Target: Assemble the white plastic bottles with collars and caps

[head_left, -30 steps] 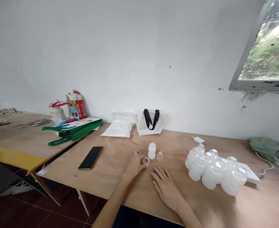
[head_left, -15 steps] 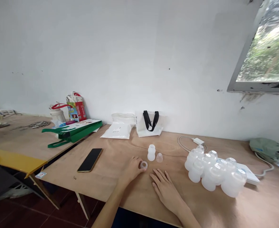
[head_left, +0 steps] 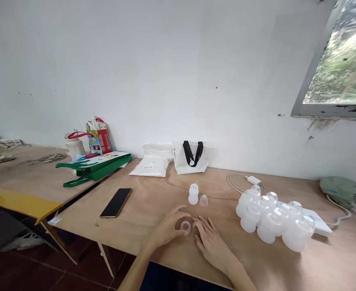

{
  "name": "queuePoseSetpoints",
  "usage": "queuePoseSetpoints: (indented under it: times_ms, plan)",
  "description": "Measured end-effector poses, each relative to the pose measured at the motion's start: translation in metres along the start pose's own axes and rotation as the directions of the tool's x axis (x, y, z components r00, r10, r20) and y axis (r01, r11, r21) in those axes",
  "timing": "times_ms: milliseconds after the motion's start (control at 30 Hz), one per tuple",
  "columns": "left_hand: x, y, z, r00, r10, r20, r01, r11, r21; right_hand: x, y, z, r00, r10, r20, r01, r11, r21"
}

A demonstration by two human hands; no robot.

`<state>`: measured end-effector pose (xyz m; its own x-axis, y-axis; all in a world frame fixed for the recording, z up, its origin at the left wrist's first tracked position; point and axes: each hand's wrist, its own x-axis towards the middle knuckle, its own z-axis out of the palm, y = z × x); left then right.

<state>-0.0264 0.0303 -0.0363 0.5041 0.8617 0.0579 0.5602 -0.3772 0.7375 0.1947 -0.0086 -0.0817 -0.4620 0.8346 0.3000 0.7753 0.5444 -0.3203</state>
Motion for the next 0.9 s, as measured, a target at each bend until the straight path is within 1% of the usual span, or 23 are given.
queuePoseSetpoints:
  times_ms: [100,200,300,400,567,667,767,833,900]
  plan:
    - [-0.003,-0.014,-0.003,0.997,0.049,-0.054,-0.048,0.999,0.021,0.000,-0.004,-0.006,0.998,-0.050,0.024,0.049,0.998,0.034]
    - [-0.004,-0.029,-0.006,0.989,0.064,-0.135,-0.055,0.996,0.073,0.001,-0.008,-0.013,0.994,-0.066,0.084,0.060,0.995,0.078]
    - [-0.001,-0.037,-0.004,0.990,0.060,-0.128,-0.043,0.991,0.126,0.002,-0.011,-0.016,0.990,-0.062,0.123,0.049,0.993,0.106]
    - [0.004,-0.035,0.002,0.990,0.074,-0.123,-0.056,0.987,0.149,0.002,-0.011,-0.017,0.991,-0.060,0.117,0.045,0.991,0.125]
    - [0.009,-0.028,0.007,0.978,0.063,-0.197,-0.052,0.997,0.063,0.002,-0.012,-0.020,0.994,-0.035,0.108,0.017,0.987,0.163]
    - [0.010,-0.032,0.003,0.973,0.032,-0.228,-0.042,0.998,-0.041,0.002,-0.013,-0.021,0.993,-0.043,0.112,0.022,0.983,0.184]
    - [0.009,-0.036,-0.004,0.972,-0.012,-0.233,-0.021,0.990,-0.139,0.002,-0.013,-0.019,0.995,-0.053,0.084,0.038,0.984,0.176]
    - [0.008,-0.033,-0.008,0.966,-0.002,-0.259,-0.045,0.983,-0.176,0.003,-0.014,-0.018,0.998,-0.053,0.046,0.045,0.986,0.160]
    - [0.006,-0.024,-0.010,0.957,0.057,-0.286,-0.111,0.978,-0.176,0.003,-0.015,-0.017,0.999,-0.037,0.009,0.035,0.987,0.154]
